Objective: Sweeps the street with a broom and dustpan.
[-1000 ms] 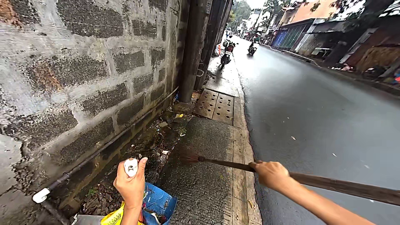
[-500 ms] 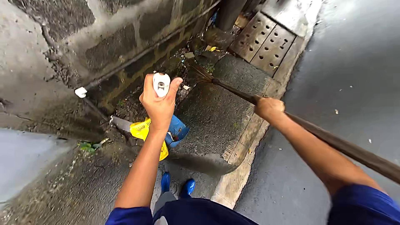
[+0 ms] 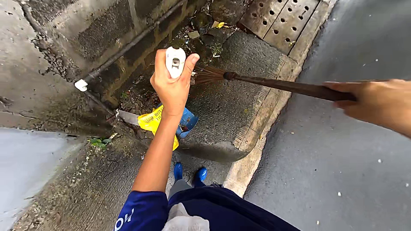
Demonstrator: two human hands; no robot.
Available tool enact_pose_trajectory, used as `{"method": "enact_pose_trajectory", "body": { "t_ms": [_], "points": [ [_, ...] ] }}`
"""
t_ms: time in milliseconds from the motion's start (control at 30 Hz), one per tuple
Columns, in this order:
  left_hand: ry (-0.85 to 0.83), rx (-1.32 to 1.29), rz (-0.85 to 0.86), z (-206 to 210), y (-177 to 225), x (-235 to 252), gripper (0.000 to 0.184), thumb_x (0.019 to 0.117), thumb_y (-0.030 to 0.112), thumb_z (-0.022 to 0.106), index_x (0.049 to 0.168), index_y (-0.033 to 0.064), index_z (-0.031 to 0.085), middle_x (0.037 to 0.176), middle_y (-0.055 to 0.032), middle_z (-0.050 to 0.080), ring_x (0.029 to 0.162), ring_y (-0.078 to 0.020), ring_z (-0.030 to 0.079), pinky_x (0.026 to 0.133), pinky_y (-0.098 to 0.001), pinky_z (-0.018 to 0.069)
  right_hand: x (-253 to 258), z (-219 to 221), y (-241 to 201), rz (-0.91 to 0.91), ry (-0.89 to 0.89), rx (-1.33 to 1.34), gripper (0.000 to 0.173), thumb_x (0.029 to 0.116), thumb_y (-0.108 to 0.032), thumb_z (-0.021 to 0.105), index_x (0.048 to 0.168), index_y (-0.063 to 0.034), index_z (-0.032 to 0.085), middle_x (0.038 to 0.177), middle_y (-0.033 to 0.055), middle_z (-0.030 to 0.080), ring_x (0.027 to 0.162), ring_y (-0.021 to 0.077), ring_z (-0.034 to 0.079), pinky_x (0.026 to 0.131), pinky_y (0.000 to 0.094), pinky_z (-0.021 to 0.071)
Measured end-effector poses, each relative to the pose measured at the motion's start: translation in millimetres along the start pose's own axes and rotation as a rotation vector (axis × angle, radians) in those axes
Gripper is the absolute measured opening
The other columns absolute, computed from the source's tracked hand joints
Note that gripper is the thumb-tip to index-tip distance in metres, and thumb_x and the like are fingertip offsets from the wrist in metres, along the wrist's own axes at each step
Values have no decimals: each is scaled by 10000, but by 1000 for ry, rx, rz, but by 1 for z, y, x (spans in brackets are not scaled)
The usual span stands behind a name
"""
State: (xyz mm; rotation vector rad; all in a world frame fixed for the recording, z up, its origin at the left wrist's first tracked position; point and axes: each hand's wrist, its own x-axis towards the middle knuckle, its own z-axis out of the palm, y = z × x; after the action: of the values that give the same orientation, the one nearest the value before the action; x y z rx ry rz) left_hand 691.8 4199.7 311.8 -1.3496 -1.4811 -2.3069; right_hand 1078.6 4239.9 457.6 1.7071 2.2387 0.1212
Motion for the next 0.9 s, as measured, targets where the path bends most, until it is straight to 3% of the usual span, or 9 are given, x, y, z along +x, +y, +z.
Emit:
{"method": "enact_pose_trajectory", "body": {
  "t_ms": [100, 233, 333, 467, 567, 700, 767, 833, 900],
  "points": [
    [-19, -7, -16, 5, 3, -3, 346, 865, 145, 819, 1027, -81, 613, 837, -66, 677, 765, -38, 660, 727, -201, 560, 48, 42, -71, 203, -127, 59, 485, 976, -95, 634, 1457, -139, 589, 1115, 431, 639, 994, 692, 594, 707, 833, 410],
    [-29, -18, 6, 4, 7, -7, 323, 865, 129, 818, 1020, -65, 612, 846, -49, 671, 778, -20, 651, 733, -181, 552, 100, 120, -119, 158, -301, 47, 637, 914, -12, 668, 1520, -65, 479, 1322, 372, 589, 1123, 627, 596, 803, 798, 463],
    [-36, -35, 5, -6, 5, -5, 331, 860, 125, 821, 1013, -67, 600, 842, -36, 660, 751, -6, 643, 698, -177, 554, 52, 71, -107, 97, -378, -66, 553, 939, -47, 668, 1468, -161, 558, 1162, 336, 663, 1005, 588, 645, 726, 757, 487],
    [-37, -67, -52, -4, 4, -3, 332, 874, 128, 806, 1029, -58, 579, 845, -8, 634, 724, -7, 625, 641, -190, 550, -16, 14, 1, -91, -84, -61, 532, 896, -131, 751, 1383, -318, 643, 901, 279, 705, 786, 572, 658, 585, 785, 449],
    [-62, -68, -36, 0, 8, -6, 329, 869, 131, 811, 1014, -59, 586, 843, -17, 641, 749, -8, 636, 666, -187, 552, -53, 17, -32, 34, -81, 3, 537, 927, -100, 726, 1428, -260, 618, 984, 329, 691, 838, 616, 644, 614, 795, 441],
    [-231, -49, -88, -23, 8, -8, 416, 924, 221, 782, 1150, -66, 583, 975, -28, 680, 833, -61, 668, 731, -276, 595, -52, 97, -127, 273, -441, 99, 704, 918, -13, 662, 1570, -128, 423, 1349, 324, 583, 982, 581, 647, 728, 738, 509],
    [-312, -83, -204, -36, 2, -5, 439, 938, 253, 773, 1205, -22, 558, 989, -18, 677, 795, -96, 681, 705, -326, 616, -62, 122, -120, 244, -552, 197, 670, 919, -2, 655, 1546, -147, 469, 1349, 285, 604, 1058, 551, 644, 801, 729, 510],
    [-293, -196, -398, -42, 10, -4, 311, 907, 133, 780, 1082, 21, 549, 816, -7, 637, 651, -118, 636, 610, -310, 595, -95, 121, -88, 234, -587, 295, 603, 971, -75, 637, 1540, -228, 505, 1305, 230, 660, 1080, 515, 658, 834, 725, 508],
    [-205, -234, -533, -38, 41, -10, 129, 934, -40, 645, 923, 9, 527, 637, -6, 557, 535, -102, 573, 540, -248, 543, -146, 118, -49, 290, -496, 374, 534, 979, -150, 661, 1491, -273, 570, 1184, 188, 727, 1004, 470, 692, 793, 708, 516]
  ]
}}
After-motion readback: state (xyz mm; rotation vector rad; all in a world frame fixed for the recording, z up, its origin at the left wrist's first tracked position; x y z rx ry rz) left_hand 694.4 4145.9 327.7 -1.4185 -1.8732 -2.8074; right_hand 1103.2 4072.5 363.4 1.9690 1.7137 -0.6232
